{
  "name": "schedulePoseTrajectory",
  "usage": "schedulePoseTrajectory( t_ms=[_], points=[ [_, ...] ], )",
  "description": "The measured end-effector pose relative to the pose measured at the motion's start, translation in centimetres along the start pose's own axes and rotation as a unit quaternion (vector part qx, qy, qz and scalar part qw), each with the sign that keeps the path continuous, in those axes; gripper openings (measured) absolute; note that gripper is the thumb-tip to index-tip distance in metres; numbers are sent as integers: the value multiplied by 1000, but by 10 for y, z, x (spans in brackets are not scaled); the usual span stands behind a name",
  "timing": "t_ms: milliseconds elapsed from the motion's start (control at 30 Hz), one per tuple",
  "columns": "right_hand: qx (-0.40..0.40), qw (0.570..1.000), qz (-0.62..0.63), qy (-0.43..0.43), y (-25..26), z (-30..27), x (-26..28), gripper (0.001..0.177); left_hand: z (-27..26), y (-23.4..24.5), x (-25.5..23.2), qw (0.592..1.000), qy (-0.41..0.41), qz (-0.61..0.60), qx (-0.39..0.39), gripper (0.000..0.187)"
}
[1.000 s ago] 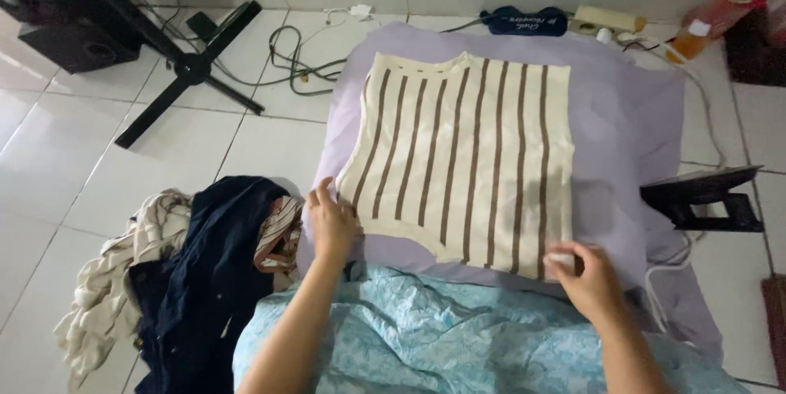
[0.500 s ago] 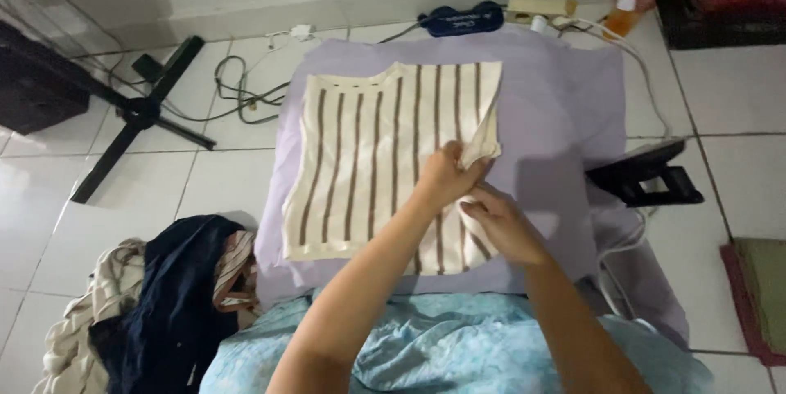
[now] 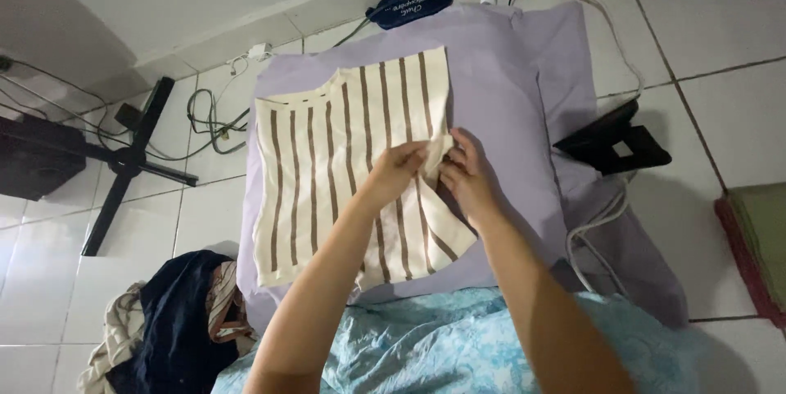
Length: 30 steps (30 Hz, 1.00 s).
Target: The recorder irons a striped shirt on a pillow placed on the tiled floor and then folds it.
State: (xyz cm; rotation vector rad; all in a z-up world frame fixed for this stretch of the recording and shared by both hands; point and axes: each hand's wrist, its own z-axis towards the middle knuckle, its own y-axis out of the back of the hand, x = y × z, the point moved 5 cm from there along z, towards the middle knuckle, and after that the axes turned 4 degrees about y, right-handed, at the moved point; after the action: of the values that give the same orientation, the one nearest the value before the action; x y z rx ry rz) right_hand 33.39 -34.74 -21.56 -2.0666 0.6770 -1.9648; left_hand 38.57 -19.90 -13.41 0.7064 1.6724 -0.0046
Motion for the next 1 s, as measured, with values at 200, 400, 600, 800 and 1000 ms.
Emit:
schedulePoseTrajectory(
  t_ms=[200,400,600,800,1000],
  points=[
    [-28,997,-73,4,-2,-7,46,60,-23,-27,-25,998,-34,36,40,47],
    [-24,938,-327,115,27,-1,26,40,-66,-82,-11,901,-234,366,-23,76],
    [27,944,-323,57,9,-15,52,30,-143,-107,-39,898,-213,385,28,89],
    [57,972,-219,64,-3,-18,67,34,-163,-99,4,918,-272,280,-68,57],
    [58,976,-184,97,6,-13,61,49,-175,-80,-22,972,-96,202,73,57]
  ],
)
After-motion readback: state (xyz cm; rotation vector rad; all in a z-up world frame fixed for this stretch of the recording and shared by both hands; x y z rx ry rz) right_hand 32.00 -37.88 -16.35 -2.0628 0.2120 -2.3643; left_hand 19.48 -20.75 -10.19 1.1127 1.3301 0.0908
